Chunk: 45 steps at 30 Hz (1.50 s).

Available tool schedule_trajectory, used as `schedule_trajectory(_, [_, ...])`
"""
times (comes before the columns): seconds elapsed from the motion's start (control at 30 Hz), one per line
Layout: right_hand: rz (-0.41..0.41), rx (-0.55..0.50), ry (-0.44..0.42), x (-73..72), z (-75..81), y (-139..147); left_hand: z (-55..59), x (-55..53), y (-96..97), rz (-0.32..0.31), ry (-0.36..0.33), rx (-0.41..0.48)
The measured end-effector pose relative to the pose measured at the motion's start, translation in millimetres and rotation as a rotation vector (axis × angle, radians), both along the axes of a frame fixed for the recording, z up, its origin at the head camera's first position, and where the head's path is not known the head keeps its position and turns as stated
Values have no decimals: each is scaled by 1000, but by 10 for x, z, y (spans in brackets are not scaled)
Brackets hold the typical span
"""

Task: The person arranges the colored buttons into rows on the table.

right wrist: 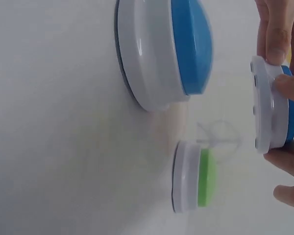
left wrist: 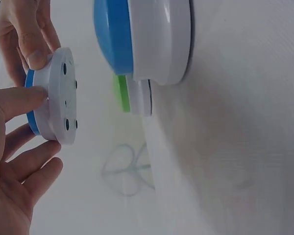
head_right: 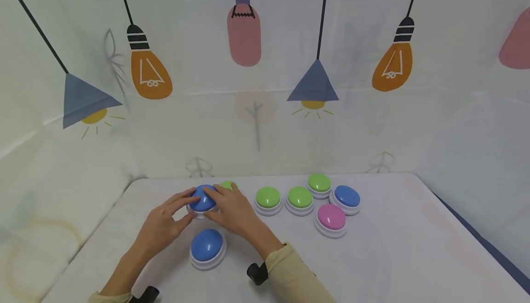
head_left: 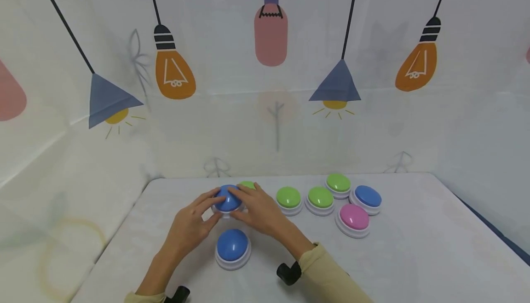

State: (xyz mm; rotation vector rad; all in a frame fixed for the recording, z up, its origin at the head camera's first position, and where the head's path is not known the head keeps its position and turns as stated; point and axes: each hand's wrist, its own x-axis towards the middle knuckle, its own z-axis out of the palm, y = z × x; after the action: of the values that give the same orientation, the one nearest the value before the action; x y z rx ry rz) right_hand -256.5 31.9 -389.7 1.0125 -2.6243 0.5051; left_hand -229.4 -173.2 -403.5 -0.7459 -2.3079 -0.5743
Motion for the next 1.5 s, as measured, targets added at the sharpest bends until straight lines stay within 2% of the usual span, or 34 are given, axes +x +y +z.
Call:
schedule_trajectory(0.23, [18, -46, 77, 114, 14, 112, 57, 63, 70, -41, 14, -15])
schedule_trajectory(0.43, [21, -91, 47, 235, 18, 237, 77, 132, 167, -67, 19, -31])
schedule_trajectory(0.6, [0, -103, 45, 334, 24, 364, 68, 182, 265, -101, 26, -27])
schedule_trajectory(0.77, [-4, -113, 77, 387, 36, 494, 50, 229, 380, -124, 67, -15])
schedule_trajectory(1.1, [-13, -75, 98, 497, 4, 716, -1, 329, 579, -147, 36, -55])
schedule_trajectory(1.23, [-2, -99, 84, 529, -8, 810, -16, 365, 653, -161, 34, -60])
schedule_trajectory(1.5, [-36, -121, -6, 597, -75, 979, -83, 413, 770, -194, 12, -100])
